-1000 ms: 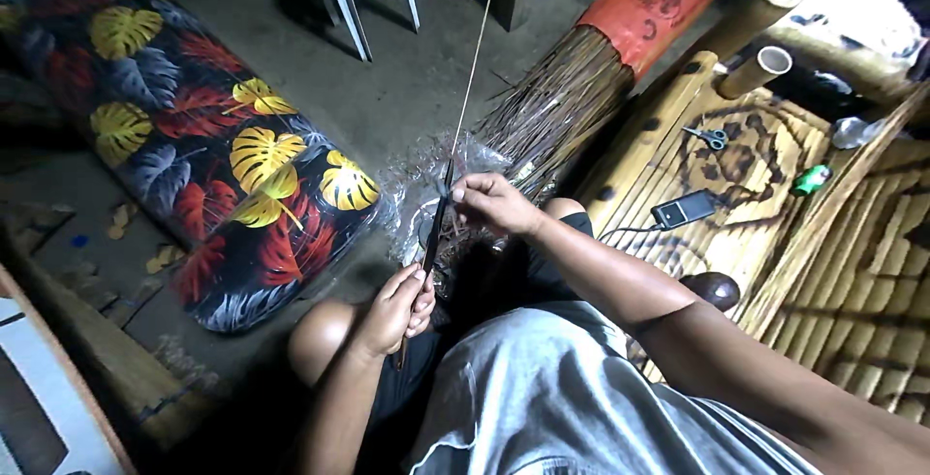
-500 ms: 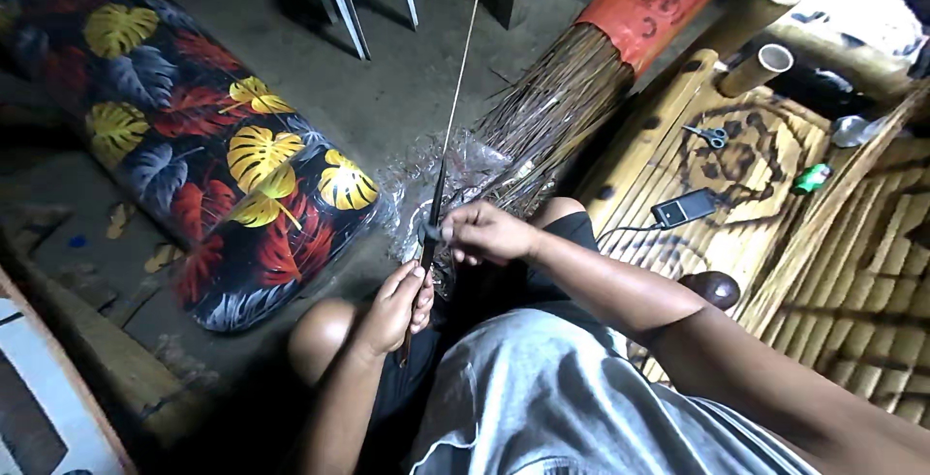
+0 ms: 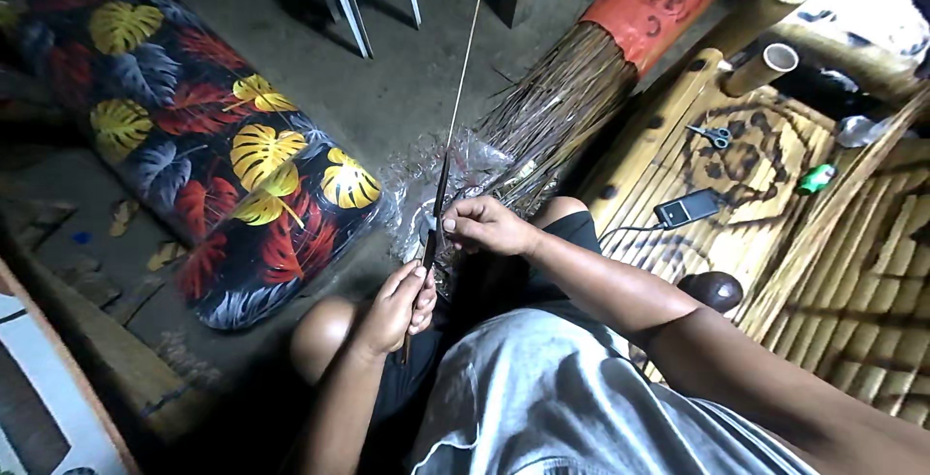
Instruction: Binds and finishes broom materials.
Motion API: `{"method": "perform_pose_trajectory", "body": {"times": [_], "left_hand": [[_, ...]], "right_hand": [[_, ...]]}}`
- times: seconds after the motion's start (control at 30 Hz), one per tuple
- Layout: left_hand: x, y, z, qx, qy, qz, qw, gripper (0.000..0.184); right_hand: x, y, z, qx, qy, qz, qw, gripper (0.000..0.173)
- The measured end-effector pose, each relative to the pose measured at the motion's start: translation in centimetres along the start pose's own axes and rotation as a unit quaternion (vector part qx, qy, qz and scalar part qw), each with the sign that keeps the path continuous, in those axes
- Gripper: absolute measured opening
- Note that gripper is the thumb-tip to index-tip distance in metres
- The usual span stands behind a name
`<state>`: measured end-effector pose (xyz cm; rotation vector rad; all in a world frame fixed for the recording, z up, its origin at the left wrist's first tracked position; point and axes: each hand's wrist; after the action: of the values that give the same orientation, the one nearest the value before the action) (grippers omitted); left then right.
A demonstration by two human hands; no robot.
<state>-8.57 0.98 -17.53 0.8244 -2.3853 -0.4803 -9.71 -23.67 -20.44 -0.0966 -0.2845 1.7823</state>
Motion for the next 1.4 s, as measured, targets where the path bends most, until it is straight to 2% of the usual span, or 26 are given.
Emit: {"method": "perform_pose_trajectory", "body": {"times": [0.43, 0.57, 0.63, 0.73, 0.9, 1.0, 1.13, 1.23, 1.4], "left_hand": [[-0.1, 0.0, 0.0, -0.002, 0.005, 0.019, 1.0, 0.033], [0.0, 0.1, 0.2, -0.014, 0.002, 0.018, 1.0, 0.033], [-0.1, 0.1, 0.3, -0.015, -0.003, 0.016, 1.0, 0.032], [-0.1, 0.0, 0.5, 0.002, -0.037, -0.015, 0.999, 0.031], [0.1, -0.4, 0.4, 0.0, -0.052, -0.034, 0.998, 0.031], [0.1, -0.4, 0.3, -0.012, -0.05, -0.037, 0.998, 0.031], [0.1, -0.3, 0.2, -0.011, -0.054, -0.041, 0.998, 0.031], [0.2, -0.4, 0.2, -0.005, -0.054, -0.046, 0.998, 0.031], [0.2, -0.4, 0.2, -0.009, -0.044, -0.034, 0.998, 0.031]], "right_hand": [[-4.5, -2.5, 0.2, -0.001, 0.013, -0.108, 0.994, 0.023], [-6.1, -3.1, 0.4, 0.019, -0.007, -0.197, 0.98, 0.025], [-7.3, -3.3, 0.6, 0.019, -0.016, -0.216, 0.976, 0.025], [-6.7, -2.5, 1.5, 0.058, -0.002, -0.132, 0.99, 0.024], [-1.6, 0.3, 1.5, 0.132, -0.044, 0.038, 0.99, 0.025], [0.1, 0.9, 0.7, 0.131, -0.079, 0.101, 0.983, 0.026], [-0.7, 0.3, 0.3, 0.085, -0.037, 0.057, 0.994, 0.027], [-1.5, -0.3, 0.0, 0.06, -0.005, 0.056, 0.997, 0.026], [-2.9, -0.8, -0.3, 0.034, 0.02, -0.017, 0.999, 0.024]]}}
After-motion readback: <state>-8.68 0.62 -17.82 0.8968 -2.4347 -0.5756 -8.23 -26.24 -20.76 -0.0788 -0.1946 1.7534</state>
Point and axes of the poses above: each hand's wrist, its own y-axis away from the middle knuckle, its own x-axis out of the palm, z = x × y, and after that the axes turned 6 degrees about -x, right-handed
